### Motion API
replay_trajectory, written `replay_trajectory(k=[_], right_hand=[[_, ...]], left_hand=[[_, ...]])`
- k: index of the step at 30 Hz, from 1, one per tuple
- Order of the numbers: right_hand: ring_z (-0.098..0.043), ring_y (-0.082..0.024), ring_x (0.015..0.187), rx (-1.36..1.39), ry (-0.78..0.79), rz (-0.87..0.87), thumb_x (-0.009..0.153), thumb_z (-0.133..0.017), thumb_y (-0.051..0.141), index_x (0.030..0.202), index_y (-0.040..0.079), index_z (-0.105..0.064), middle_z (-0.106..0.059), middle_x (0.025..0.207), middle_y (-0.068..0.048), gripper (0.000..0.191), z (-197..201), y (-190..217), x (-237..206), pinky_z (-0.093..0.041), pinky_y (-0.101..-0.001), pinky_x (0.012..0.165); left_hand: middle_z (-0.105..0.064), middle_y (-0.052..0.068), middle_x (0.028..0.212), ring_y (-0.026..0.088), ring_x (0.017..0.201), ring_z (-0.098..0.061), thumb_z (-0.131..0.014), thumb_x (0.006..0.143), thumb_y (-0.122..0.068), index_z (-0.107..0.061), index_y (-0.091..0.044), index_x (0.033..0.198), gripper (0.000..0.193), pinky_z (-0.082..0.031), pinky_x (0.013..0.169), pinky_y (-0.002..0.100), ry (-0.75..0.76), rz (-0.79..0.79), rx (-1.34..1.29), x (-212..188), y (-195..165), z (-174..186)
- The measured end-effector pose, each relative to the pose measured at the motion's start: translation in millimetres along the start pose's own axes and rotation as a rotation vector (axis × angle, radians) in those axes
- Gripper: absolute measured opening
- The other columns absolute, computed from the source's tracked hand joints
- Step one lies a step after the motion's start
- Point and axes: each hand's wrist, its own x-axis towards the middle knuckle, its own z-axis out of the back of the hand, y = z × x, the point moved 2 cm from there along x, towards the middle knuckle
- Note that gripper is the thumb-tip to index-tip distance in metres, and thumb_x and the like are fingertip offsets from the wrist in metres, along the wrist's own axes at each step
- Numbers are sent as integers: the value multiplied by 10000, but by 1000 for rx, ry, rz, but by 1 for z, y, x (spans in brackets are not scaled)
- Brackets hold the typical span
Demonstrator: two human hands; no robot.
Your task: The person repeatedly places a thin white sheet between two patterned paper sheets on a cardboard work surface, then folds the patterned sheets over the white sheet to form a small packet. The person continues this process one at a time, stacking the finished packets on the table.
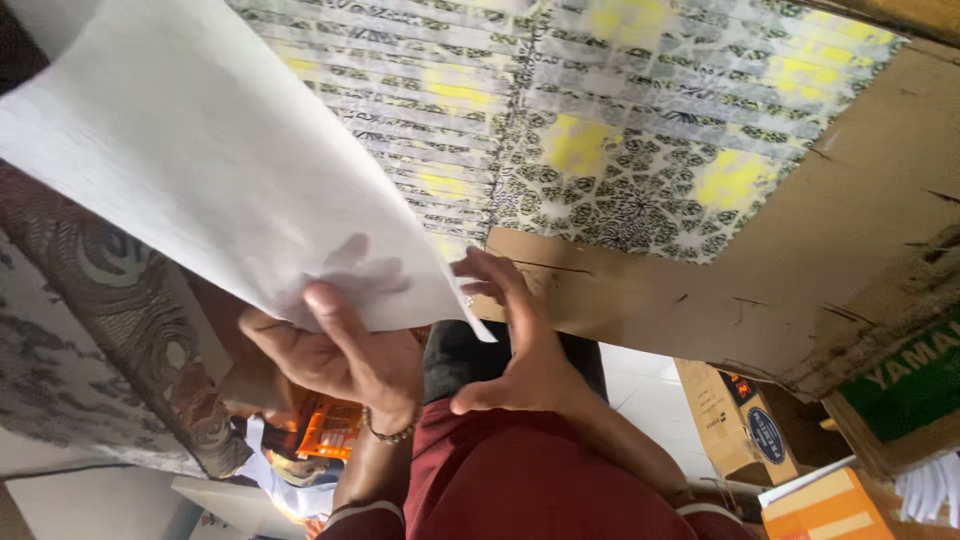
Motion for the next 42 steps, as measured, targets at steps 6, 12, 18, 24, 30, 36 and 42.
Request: replay_trajectory(k=[6, 12, 18, 24, 30, 36, 42], right_hand=[[-506, -166, 877, 152, -460, -331, 1004, -711, 221, 1251, -108, -609, -603, 1037, -126, 424, 19, -24, -17, -415, -309, 830], [-550, -82, 826, -76, -286, 8, 1034, -643, 111, 995, 9, -673, -650, 940, -42, 113, 105, -21, -50, -445, -225, 757], [-575, -89, 921, -306, -681, -141, 1020, -680, 108, 1188, -34, -669, -682, 1046, -45, 220, 167, -1, -65, -428, -251, 834], [-584, -62, 980, -557, -688, -49, 1085, -682, 127, 1229, -23, -665, -699, 1077, -18, 209, 177, 7, -49, -462, -236, 869], [-504, -43, 832, -642, -734, -37, 1079, -675, 84, 1124, -10, -657, -632, 965, 3, 105, 175, 2, -40, -411, -224, 764], [-581, -64, 888, -706, -737, 22, 1108, -677, 53, 1178, -20, -637, -650, 1040, -37, 109, 181, 1, -39, -488, -224, 813], [-591, -85, 904, -747, -791, 1, 1073, -718, 38, 1378, 0, -529, -672, 1006, -37, 361, 187, 0, -40, -472, -236, 825]], left_hand=[[-484, 165, 1439, 185, 1272, -573, -669, 996, -8, -275, 1, 1506, 644, -480, 1133, 307, 146, 231, 72, -34, 1, -33], [-626, 136, 1191, 193, 1040, -672, -736, 1041, 101, -307, 13, 1506, 638, -592, 894, 319, 379, 493, -135, 16, 37, -32], [-720, 150, 1038, 175, 973, -740, -735, 1084, 38, -367, 15, 1471, 535, -635, 773, 249, 702, 434, 163, 16, 55, -40], [-762, 143, 1021, 176, 915, -770, -728, 1055, 16, -471, 7, 1430, 455, -641, 776, 279, 791, 93, 434, -3, 73, -61], [-756, 124, 971, 174, 860, -779, -757, 1094, -32, -503, 0, 1368, 375, -638, 755, 280, 775, -63, 534, -1, 79, -67], [-757, 134, 1021, 184, 880, -766, -763, 1083, -35, -537, -2, 1381, 376, -619, 747, 304, 748, -123, 620, -2, 78, -68], [-751, 125, 1039, 164, 845, -766, -741, 1081, 14, -540, 9, 1331, 322, -629, 756, 292, 758, -141, 640, -3, 75, -68]])
